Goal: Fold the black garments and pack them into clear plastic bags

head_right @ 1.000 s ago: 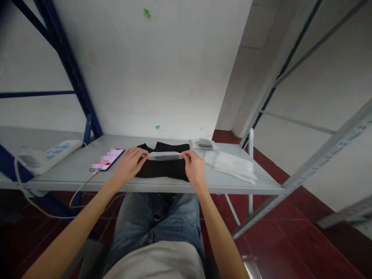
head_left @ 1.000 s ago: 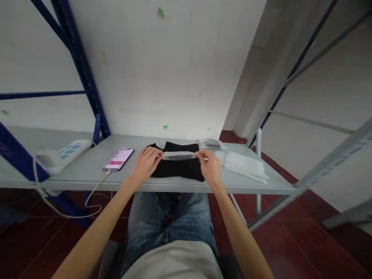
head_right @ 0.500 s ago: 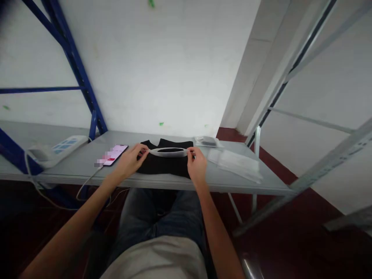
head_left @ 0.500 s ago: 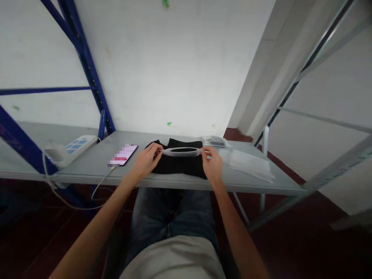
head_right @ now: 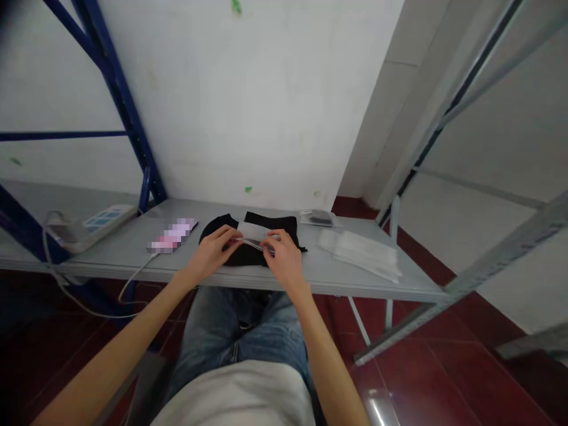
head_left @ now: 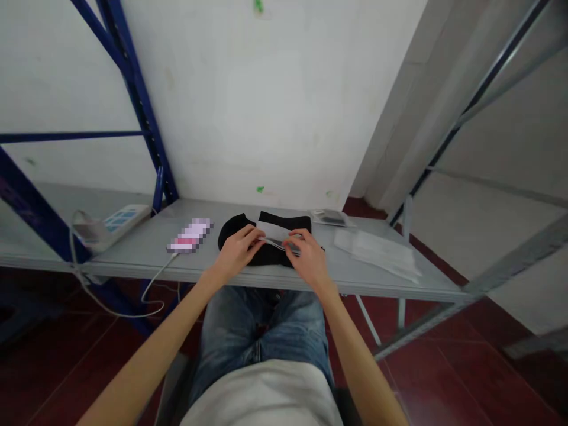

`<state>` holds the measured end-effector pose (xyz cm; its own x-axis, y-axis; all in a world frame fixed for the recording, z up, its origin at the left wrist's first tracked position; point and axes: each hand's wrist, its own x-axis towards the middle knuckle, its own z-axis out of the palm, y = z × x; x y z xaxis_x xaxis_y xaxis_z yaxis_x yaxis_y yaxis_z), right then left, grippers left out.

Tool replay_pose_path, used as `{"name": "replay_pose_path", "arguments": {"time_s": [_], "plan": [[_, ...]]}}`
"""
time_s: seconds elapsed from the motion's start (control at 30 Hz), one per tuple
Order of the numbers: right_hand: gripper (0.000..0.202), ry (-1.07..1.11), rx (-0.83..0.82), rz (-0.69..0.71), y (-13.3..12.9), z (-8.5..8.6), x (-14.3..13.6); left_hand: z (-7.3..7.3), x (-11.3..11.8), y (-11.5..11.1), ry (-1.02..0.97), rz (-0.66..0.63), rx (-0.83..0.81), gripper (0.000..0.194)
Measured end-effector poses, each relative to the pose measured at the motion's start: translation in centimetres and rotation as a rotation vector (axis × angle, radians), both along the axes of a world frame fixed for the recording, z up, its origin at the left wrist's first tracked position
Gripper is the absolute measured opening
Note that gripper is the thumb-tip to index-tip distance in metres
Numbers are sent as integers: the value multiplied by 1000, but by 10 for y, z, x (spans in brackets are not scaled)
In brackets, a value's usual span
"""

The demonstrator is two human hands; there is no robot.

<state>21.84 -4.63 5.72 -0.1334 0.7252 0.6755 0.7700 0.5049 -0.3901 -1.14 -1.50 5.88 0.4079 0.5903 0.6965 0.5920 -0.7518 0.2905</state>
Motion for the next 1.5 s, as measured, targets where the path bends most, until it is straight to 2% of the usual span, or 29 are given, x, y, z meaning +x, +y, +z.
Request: {"name": "replay_pose_path", "arguments": {"time_s": [0.53,0.7,0.87,1.07,1.27,1.4,1.5], "plan": [[27,-133,-30,99,-1,5,13,3,-2,1,-4,47,7,18],[31,-181,-3,72,3,1,15,3,-2,1,5,29,27,18],[36,-226,43,-20,4,-2,11,4,-1,1,1,1,47,17],[60,-339,38,-48,4,-4,4,2,1,0,20,-26,53,15],[55,-435,-21,-44,12,-11,3,1,3,-1,51,-51,56,14],[48,-401,32,-62,23,-12,0,1,2,0,33,-39,46,14],[39,-347,95,-25,28,-11,0,0,-2,1,27,-22,14,17]]}}
